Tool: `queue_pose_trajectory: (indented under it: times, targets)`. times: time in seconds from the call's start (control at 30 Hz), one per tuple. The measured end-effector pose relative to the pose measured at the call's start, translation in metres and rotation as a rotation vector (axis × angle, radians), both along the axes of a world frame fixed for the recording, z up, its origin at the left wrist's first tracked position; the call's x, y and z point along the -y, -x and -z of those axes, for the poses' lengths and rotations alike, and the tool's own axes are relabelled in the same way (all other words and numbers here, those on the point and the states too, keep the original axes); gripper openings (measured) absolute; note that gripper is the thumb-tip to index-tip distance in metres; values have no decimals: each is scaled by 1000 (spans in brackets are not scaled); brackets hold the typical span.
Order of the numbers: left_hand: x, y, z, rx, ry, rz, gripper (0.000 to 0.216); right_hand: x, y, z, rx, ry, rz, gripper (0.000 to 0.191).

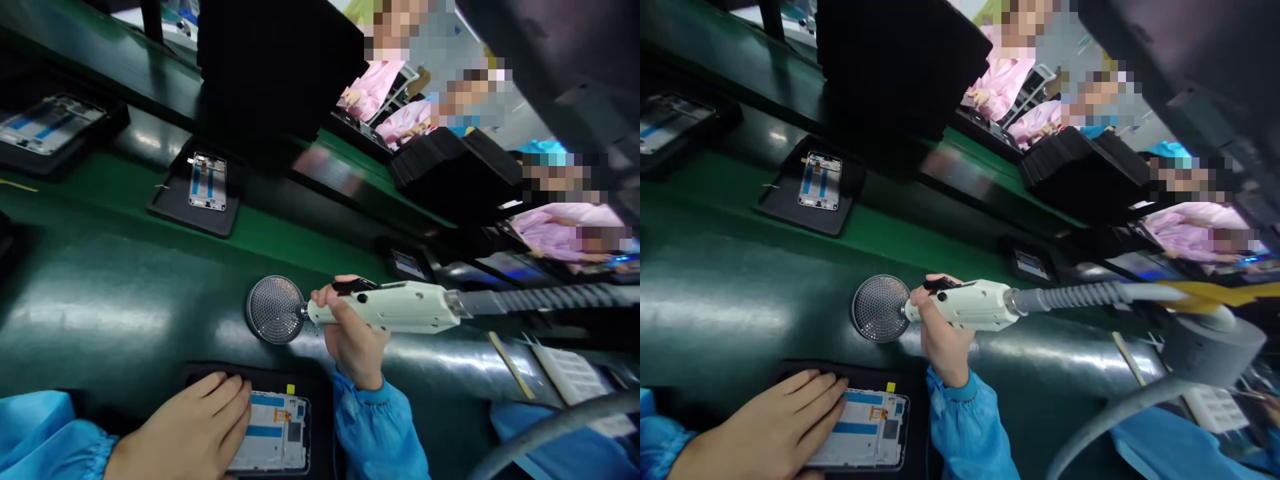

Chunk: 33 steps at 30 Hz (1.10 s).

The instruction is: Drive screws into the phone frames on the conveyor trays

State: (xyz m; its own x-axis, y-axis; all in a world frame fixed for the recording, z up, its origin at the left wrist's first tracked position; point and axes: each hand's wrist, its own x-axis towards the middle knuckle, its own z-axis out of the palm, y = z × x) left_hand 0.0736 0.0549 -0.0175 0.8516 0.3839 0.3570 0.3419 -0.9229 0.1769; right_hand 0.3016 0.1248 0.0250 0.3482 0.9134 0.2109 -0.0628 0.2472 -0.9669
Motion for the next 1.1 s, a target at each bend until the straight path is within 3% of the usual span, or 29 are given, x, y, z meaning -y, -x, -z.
queue_pose_trajectory:
  times: [0.27,0.83,0.97,1.1]
  targets:
    - [1,-2,0,19,23,-65,52,-1,0,8,13,18,-15,19]
    - [4,0,2,-32,122,-25,54,-1,5,11,55,55,-41,18]
    - [5,1,4,-38,127,-18,56,4,2,-2,48,22,-14,22]
    - [5,1,4,-42,124,-8,56,31,1,-27,50,-44,22,20]
